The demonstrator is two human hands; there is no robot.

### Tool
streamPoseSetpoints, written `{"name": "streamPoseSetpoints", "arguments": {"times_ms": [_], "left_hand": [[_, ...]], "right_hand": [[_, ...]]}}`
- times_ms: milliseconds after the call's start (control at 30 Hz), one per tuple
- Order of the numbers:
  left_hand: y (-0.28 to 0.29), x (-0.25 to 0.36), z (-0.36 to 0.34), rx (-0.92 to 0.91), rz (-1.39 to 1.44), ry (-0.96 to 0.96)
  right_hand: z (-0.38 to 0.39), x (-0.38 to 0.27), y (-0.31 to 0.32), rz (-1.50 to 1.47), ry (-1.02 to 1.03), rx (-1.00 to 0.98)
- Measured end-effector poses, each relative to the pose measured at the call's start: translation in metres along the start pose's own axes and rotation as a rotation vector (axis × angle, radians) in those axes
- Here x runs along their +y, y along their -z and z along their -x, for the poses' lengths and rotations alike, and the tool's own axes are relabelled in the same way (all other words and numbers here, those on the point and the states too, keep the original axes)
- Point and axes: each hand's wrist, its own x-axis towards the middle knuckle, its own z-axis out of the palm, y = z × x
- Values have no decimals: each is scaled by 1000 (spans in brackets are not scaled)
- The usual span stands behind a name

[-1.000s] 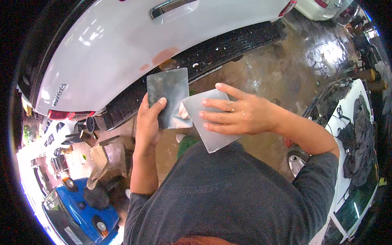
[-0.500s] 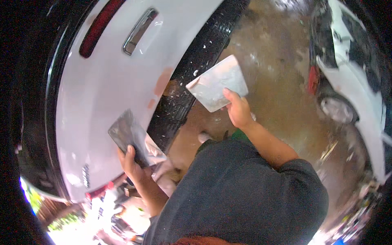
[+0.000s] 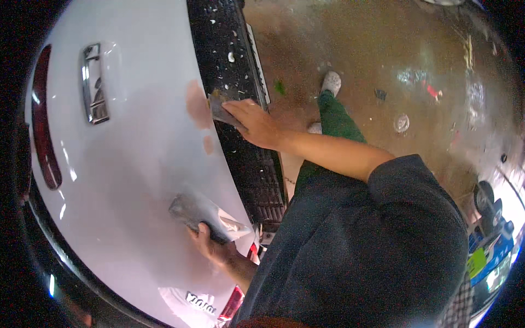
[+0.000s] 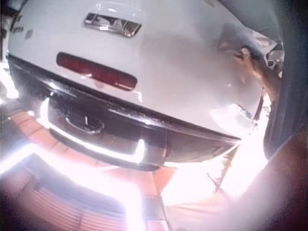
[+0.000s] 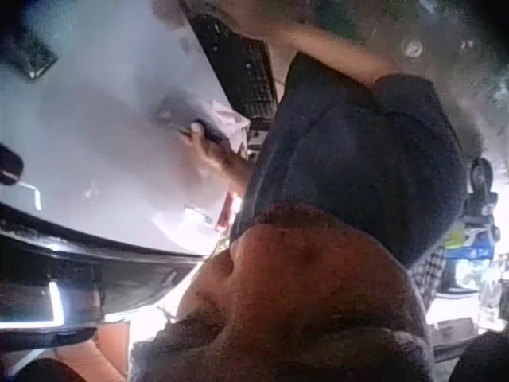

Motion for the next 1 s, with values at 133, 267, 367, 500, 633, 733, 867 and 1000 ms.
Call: {"name": "streamPoseSetpoints", "arguments": {"times_ms": [133,267,367,500,633,733,867,1000], "left_hand": [[-5,-12,-5,-88,-11,62],[-3,-19,-6,-105,-30,117],[2,-23,-4,-115,-41,135],[12,-29,-5,-97,-44,142],[16,-30,-5,-94,-40,130],[20,-33,-5,-99,-23,130],[22,-34,-2,-97,-13,132],[22,-34,0,-91,3,109]], "right_hand": [[0,16,-51,-21,-61,129],[-9,20,-65,-17,-55,201],[-10,21,-70,28,-61,191],[-7,25,-75,55,-66,156],[-6,23,-79,60,-60,154],[-6,24,-81,70,-57,159],[-13,25,-82,93,-34,167],[-17,22,-87,108,-76,169]]}}
